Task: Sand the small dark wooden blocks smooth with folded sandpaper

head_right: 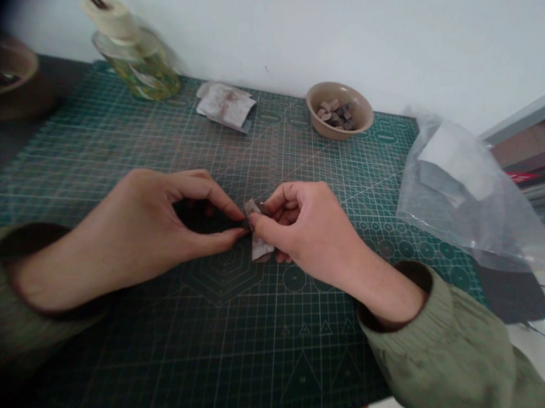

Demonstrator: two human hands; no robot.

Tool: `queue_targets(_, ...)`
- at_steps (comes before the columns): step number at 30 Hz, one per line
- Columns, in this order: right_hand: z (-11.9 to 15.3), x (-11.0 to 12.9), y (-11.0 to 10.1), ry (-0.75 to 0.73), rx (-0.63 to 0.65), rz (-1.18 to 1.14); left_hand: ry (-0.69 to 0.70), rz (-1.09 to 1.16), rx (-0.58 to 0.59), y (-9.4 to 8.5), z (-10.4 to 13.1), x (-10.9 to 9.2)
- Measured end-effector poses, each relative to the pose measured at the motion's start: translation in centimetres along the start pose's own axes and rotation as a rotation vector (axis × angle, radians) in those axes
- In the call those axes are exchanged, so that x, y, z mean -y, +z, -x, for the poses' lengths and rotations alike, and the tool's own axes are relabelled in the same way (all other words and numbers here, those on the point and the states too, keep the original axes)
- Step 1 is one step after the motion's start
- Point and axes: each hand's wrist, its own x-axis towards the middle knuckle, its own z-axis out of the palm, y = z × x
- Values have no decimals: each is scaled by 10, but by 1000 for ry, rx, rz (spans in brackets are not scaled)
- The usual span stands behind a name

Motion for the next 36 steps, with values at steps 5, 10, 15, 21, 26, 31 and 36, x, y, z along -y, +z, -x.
queue_targets(5, -1, 0, -1, -8, 19, 17, -3, -11, 10, 0, 0, 0)
queue_targets(10, -1, -2, -2, -18, 16, 10, -9, -17, 12, 0, 1, -1)
queue_targets(15, -2, -3, -2, -29, 16, -5, -18, -10, 16, 0, 1, -1)
queue_targets(21, -1, -3, -2, -42, 45, -16, -21, -11, 26, -1, 2, -1)
queue_targets(26, -1, -3, -1, -42, 54, -3, -27, -31, 30, -1, 2, -2)
queue_targets(31, -1, -2, -2, -53, 51, 16, -61, -63, 55, -3, 1, -6)
queue_targets(36, 0, -2, -6, -43, 51, -17, -68, -86, 70, -5, 1, -8)
